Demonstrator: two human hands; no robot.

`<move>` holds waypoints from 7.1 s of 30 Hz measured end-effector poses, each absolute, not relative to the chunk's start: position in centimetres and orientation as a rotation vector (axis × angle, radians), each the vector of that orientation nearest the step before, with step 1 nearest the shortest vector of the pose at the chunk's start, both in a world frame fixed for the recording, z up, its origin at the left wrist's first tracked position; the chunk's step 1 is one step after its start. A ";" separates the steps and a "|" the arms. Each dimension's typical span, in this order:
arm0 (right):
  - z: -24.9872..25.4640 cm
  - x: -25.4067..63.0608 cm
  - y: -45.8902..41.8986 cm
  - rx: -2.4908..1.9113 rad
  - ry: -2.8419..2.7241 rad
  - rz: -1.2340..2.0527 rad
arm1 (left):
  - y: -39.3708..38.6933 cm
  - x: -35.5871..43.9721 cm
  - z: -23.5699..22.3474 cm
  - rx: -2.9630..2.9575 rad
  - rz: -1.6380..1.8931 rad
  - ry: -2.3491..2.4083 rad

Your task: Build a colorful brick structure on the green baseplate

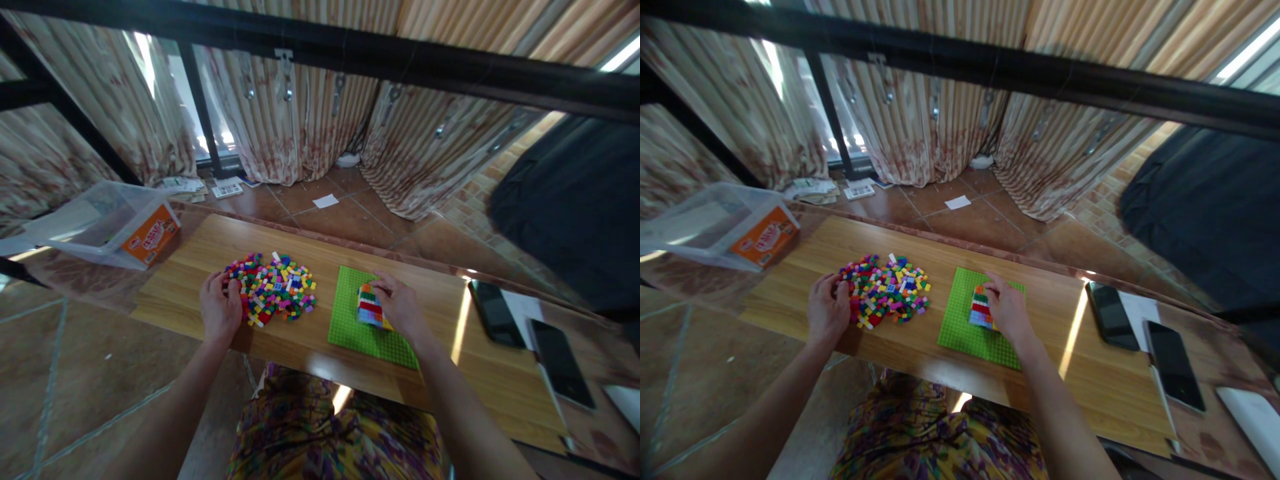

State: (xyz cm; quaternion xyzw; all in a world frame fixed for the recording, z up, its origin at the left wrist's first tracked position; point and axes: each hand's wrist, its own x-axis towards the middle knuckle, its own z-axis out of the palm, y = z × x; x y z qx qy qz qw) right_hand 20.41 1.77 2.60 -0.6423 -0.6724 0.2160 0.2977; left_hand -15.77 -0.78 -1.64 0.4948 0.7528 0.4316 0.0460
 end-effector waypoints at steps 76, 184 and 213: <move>4.7 4.8 -1.0 -1.178 -1.904 0.931 | -4.8 -11.0 2.7 1.701 1.402 1.674; 0.3 9.4 -5.6 -1.400 -2.161 0.654 | -10.9 -9.2 0.4 0.983 0.918 1.452; 0.8 6.7 4.2 -1.536 -2.235 0.377 | -9.3 -10.4 0.0 1.148 0.965 1.426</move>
